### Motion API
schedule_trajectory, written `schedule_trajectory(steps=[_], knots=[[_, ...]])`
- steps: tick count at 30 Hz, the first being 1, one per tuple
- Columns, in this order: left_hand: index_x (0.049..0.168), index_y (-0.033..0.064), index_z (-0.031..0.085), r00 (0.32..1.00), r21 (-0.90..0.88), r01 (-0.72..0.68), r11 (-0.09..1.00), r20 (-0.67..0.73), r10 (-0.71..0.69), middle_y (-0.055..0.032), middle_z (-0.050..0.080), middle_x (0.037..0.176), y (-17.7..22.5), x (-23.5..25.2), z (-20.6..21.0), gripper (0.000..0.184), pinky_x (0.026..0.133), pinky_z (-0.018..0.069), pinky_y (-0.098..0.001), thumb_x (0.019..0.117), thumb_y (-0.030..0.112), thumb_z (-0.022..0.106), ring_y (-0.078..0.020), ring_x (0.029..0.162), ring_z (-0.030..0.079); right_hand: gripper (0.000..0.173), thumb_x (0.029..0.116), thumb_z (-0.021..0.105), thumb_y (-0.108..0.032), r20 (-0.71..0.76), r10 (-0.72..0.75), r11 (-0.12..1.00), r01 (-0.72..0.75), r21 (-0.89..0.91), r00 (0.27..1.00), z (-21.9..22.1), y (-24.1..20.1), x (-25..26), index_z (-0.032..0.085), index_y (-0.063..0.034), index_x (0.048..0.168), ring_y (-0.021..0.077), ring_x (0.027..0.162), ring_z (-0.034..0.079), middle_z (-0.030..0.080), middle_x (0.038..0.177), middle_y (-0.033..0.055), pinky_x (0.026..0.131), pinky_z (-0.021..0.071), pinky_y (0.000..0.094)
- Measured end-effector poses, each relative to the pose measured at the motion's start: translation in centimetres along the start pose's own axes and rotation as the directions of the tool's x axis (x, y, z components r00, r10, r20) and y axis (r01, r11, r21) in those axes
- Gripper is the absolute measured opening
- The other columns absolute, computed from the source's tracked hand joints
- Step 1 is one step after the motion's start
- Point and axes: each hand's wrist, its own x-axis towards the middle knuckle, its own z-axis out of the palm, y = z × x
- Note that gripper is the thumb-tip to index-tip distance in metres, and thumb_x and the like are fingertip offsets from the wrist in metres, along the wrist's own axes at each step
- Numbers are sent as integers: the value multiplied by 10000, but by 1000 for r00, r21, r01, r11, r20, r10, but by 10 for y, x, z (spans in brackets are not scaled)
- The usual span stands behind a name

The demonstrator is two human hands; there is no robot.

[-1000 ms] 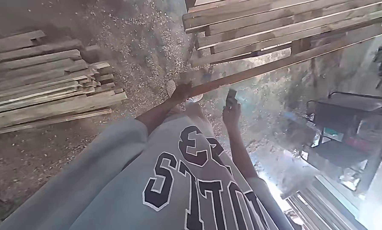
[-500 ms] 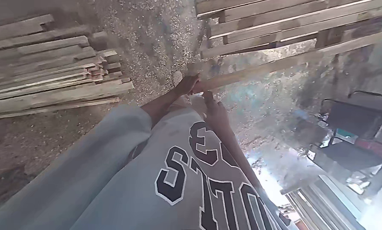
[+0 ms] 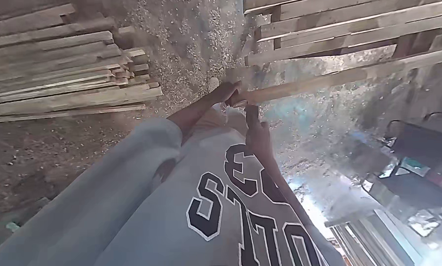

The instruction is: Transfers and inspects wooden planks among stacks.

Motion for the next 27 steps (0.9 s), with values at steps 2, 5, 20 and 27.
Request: schedule_trajectory(steps=[2, 5, 20, 27], knots=[[1137, -112, 642, 1000, -32, 28, 999, -5, -28, -320, 651, 1143, 2, 0, 0, 751, 997, 472, -598, 1132, 469, 166, -420, 1130, 638, 530, 989, 583, -181, -47, 13, 999, -11, 41, 999, -13, -14, 11, 489, -114, 1507, 423, 968, 678, 579, 1267, 294, 808, 574, 575], [1126, -125, 641, 999, -63, 38, 997, 5, -37, -326, 652, 1123, 2, 0, -1, 760, 986, 475, -600, 1131, 473, 172, -422, 1101, 645, 466, 955, 653, -255, 99, 76, 997, -74, -29, 992, -16, -45, 21, 551, -71, 1370, 444, 1038, 656, 562, 1270, 292, 820, 559, 598], [1203, -99, 637, 999, 297, -37, 954, -10, 42, -333, 668, 1053, 0, 9, 18, 640, 941, 488, -642, 1144, 385, 221, -478, 1018, 668, 427, 1040, 557, -135, 286, -13, 587, -224, 778, 958, -29, 68, 21, 522, -20, 1449, 222, 745, 730, 667, 1162, 201, 679, 645, 372], [1089, -87, 666, 980, 176, 197, 965, -69, -188, -300, 666, 989, 7, 13, 29, 724, 854, 520, -602, 1123, 496, 238, -418, 904, 667, 403, 1043, 503, -84, 30, 49, 165, -37, 986, 998, -48, 151, 27, 500, 21, 1432, 279, 804, 739, 702, 1135, 204, 658, 638, 395]])
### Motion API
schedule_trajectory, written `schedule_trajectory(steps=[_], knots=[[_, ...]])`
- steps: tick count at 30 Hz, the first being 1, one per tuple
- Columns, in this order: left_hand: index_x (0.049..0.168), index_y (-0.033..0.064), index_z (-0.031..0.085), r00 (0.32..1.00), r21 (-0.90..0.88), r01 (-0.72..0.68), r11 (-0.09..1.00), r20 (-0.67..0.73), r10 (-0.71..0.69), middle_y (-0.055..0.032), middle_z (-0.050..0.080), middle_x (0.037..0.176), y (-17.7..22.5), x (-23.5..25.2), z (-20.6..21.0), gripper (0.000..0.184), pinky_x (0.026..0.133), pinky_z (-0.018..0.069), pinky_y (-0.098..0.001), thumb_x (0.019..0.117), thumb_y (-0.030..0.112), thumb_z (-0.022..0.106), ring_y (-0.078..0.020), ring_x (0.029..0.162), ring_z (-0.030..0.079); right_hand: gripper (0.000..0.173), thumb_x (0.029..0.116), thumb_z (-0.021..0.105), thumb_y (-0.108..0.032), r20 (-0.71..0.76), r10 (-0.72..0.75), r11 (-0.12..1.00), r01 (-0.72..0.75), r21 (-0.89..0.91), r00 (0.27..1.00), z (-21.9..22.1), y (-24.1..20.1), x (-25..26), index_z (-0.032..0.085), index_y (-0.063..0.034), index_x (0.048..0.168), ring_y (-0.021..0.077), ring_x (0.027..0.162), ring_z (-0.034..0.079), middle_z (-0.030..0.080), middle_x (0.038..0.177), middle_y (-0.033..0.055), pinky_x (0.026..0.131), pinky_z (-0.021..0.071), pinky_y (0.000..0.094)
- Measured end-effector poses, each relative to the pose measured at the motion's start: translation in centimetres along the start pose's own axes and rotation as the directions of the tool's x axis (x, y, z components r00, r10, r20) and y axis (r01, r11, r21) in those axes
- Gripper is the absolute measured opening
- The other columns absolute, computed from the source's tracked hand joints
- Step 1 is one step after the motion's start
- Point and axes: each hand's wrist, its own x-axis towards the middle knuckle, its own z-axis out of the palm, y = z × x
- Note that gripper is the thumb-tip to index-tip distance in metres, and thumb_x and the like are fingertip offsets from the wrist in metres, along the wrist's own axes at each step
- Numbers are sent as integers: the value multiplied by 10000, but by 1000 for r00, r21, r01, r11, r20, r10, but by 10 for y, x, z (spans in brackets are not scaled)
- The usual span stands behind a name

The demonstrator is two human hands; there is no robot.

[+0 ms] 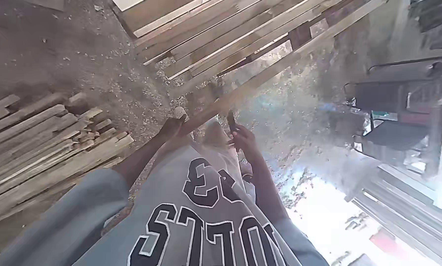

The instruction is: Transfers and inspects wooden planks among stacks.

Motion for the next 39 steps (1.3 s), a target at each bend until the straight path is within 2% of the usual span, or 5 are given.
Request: schedule_trajectory(steps=[8, 11, 16, 26, 39], knots=[[1402, -90, 522, 997, 237, 51, 970, 50, -65, -360, 595, 1307, 25, -6, -6, 477, 1077, 428, -629, 1130, 256, 339, -485, 1271, 571, 462, 1039, 498, -66, -53, -167, 967, 174, 186, 985, -83, -29, 45, 432, 13, 1489, 333, 902, 741, 670, 1226, 230, 701, 650, 436], [1085, 92, 634, 975, -313, 221, 924, 78, -207, -67, 668, 854, 4, 2, 4, 552, 579, 545, -297, 1106, 511, 276, -137, 695, 641, 466, 1029, 512, -86, -61, -193, 955, 202, 217, 979, -115, -43, 57, 437, 7, 1479, 356, 919, 735, 671, 1222, 235, 731, 645, 456], [1092, 75, 646, 914, -616, 385, 687, 150, -378, -58, 656, 758, 0, 12, 3, 507, 489, 493, -285, 1097, 486, 348, -144, 556, 593, 459, 1030, 516, -71, -113, -244, 957, 258, 131, 963, -167, -71, 83, 458, -19, 1482, 335, 883, 745, 683, 1225, 211, 705, 647, 448], [1301, 43, 583, 852, -794, 98, 600, -244, -463, -165, 739, 1014, 20, -36, 50, 668, 701, 589, -405, 1115, 522, 158, -264, 856, 734, 510, 1033, 573, -127, -148, -658, 510, 293, -808, 738, -245, -134, 193, 477, -97, 1533, 377, 1160, 642, 561, 1389, 262, 974, 547, 509], [1200, -24, 610, 728, -711, 82, 699, -436, -529, -174, 679, 957, 32, -22, 61, 688, 687, 578, -431, 1125, 493, 162, -243, 740, 676, 382, 905, 642, -132, -237, -260, 365, -132, -922, 936, -232, -261, 185, 624, -42, 1276, 436, 920, 718, 678, 1132, 283, 796, 568, 665]])
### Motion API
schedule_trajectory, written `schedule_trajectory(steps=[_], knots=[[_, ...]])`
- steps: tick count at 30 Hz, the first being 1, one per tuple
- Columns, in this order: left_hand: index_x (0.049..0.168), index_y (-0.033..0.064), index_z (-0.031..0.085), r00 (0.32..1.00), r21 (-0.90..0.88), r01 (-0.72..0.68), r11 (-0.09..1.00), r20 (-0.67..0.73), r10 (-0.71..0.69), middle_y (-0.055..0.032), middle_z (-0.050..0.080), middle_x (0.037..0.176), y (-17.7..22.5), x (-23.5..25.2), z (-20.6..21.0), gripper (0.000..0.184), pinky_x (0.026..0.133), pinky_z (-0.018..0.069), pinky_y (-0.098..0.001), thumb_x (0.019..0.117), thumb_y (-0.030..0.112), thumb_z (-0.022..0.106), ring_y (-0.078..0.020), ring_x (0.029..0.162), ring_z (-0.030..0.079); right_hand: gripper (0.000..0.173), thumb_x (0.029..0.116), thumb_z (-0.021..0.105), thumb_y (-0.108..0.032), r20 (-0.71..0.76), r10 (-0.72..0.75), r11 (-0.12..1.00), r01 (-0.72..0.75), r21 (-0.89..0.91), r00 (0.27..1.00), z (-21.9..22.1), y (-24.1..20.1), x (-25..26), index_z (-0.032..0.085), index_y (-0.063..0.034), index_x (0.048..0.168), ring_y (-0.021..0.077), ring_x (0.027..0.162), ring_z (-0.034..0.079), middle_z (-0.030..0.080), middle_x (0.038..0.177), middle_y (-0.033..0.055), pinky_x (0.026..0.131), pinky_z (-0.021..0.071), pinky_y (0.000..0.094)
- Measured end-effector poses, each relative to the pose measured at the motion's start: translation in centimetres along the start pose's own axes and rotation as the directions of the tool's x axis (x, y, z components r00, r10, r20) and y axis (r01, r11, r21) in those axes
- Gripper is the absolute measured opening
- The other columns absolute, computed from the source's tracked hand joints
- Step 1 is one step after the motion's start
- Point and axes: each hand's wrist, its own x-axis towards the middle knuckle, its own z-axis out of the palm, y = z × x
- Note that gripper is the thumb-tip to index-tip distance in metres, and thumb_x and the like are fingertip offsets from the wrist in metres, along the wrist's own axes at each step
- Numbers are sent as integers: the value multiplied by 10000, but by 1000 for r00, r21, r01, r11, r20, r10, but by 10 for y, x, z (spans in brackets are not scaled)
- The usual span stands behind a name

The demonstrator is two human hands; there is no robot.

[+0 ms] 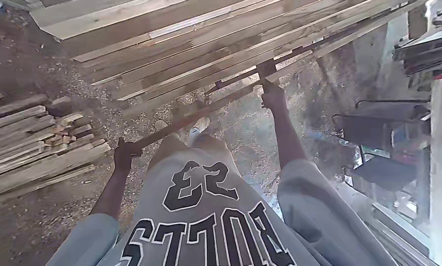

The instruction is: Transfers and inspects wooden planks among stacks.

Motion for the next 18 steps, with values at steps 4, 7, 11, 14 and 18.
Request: schedule_trajectory(steps=[4, 7, 11, 14, 18], knots=[[1205, -42, 599, 999, -46, -30, 998, 28, 32, -156, 678, 916, 3, -4, -1, 737, 662, 584, -392, 1121, 496, 103, -207, 695, 676, 428, 888, 645, -134, 108, -62, 998, 60, 28, 992, 31, -40, -45, 617, -44, 1305, 397, 835, 713, 694, 1058, 250, 736, 569, 631], [1207, -57, 608, 994, 100, -106, 989, 29, 103, -177, 686, 954, -2, -2, -2, 515, 687, 596, -384, 1136, 334, 281, -196, 714, 689, 404, 895, 683, -143, 200, -36, 999, 37, -2, 979, 60, -68, -99, 630, -25, 1278, 442, 1051, 664, 638, 1200, 281, 853, 538, 638], [1175, -52, 608, 993, 123, -118, 985, 46, 113, -152, 663, 928, -1, -1, -2, 418, 673, 574, -378, 1111, 304, 398, -180, 694, 653, 300, 906, 679, -149, 277, -95, 995, 103, -16, 956, 78, -66, -132, 669, -44, 1187, 410, 891, 691, 652, 1120, 261, 739, 569, 609], [1210, -67, 594, 993, 102, -112, 988, 36, 109, -173, 659, 980, -1, -3, -1, 436, 698, 581, -374, 1104, 321, 427, -174, 726, 658, 377, 985, 609, -165, 336, -81, 987, 30, 156, 938, 68, -36, -125, 604, -70, 1349, 335, 831, 739, 702, 1124, 222, 757, 619, 548], [1235, -47, 622, 999, 139, -38, 989, 14, 37, -224, 683, 1076, 3, -3, 1, 392, 771, 588, -429, 1067, 299, 544, -240, 818, 694, 451, 1048, 559, -178, 37, -68, 932, 51, 359, 997, 68, 20, -88, 487, -118, 1489, 336, 873, 735, 655, 1218, 231, 752, 631, 532]])
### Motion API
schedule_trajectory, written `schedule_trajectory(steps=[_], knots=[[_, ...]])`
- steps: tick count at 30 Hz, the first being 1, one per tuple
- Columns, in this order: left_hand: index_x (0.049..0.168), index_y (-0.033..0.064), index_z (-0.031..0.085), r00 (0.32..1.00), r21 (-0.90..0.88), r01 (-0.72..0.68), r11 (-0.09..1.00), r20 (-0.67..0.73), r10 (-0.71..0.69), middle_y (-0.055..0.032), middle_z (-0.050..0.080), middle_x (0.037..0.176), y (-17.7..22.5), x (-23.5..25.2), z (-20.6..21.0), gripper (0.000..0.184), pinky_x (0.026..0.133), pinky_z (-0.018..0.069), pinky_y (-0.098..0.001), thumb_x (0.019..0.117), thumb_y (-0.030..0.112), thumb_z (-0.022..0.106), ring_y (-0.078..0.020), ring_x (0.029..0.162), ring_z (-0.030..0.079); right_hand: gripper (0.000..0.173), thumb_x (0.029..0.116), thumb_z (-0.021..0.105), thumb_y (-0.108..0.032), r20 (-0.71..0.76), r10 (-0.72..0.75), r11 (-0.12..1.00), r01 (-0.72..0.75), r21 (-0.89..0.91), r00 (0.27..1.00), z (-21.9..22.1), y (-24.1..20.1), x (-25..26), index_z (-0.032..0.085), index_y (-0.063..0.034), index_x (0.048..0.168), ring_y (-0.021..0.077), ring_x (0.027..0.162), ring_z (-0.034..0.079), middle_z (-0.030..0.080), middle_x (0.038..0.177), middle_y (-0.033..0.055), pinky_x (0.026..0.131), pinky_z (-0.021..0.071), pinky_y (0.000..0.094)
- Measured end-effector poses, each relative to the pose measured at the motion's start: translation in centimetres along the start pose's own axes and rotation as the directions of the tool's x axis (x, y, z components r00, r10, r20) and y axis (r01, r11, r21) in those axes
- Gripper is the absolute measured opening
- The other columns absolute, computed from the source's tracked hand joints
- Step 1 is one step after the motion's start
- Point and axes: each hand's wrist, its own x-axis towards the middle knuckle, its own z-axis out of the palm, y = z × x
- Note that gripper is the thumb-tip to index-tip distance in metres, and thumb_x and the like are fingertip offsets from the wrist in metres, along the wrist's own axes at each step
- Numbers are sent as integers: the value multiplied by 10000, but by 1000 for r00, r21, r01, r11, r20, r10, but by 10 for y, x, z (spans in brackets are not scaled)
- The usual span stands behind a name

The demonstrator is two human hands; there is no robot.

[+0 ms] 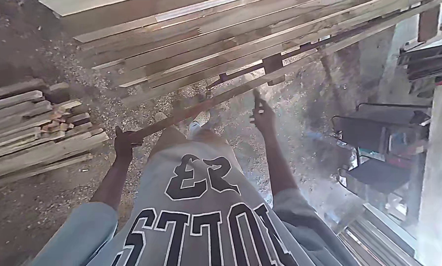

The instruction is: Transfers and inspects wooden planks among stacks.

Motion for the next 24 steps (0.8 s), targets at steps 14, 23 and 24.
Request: schedule_trajectory(steps=[14, 23, 24], knots=[[1263, -60, 615, 988, 275, -28, 961, -138, 68, -285, 670, 1145, 3, -2, 11, 446, 932, 527, -564, 906, 177, 740, -381, 1014, 681, 505, 967, 639, -152, -194, -22, 960, -34, -279, 981, -63, 17, 78, 516, -32, 1442, 462, 1075, 663, 618, 1254, 324, 891, 540, 638], [1153, -83, 641, 937, 95, -240, 966, -239, 257, -275, 673, 1071, -22, -5, 15, 371, 894, 524, -548, 1000, 232, 520, -345, 976, 672, 498, 911, 685, -85, 217, 131, 991, -130, -20, 967, -17, -33, 25, 550, -40, 1388, 348, 772, 723, 669, 1131, 264, 689, 620, 536], [1150, -89, 639, 937, 108, -245, 963, -227, 264, -288, 670, 1084, -22, -7, 15, 362, 910, 515, -564, 1008, 223, 521, -365, 1001, 671, 461, 940, 678, -102, 260, 159, 987, -157, -28, 953, -18, -32, 17, 560, -55, 1384, 329, 759, 732, 673, 1135, 256, 681, 632, 507]])
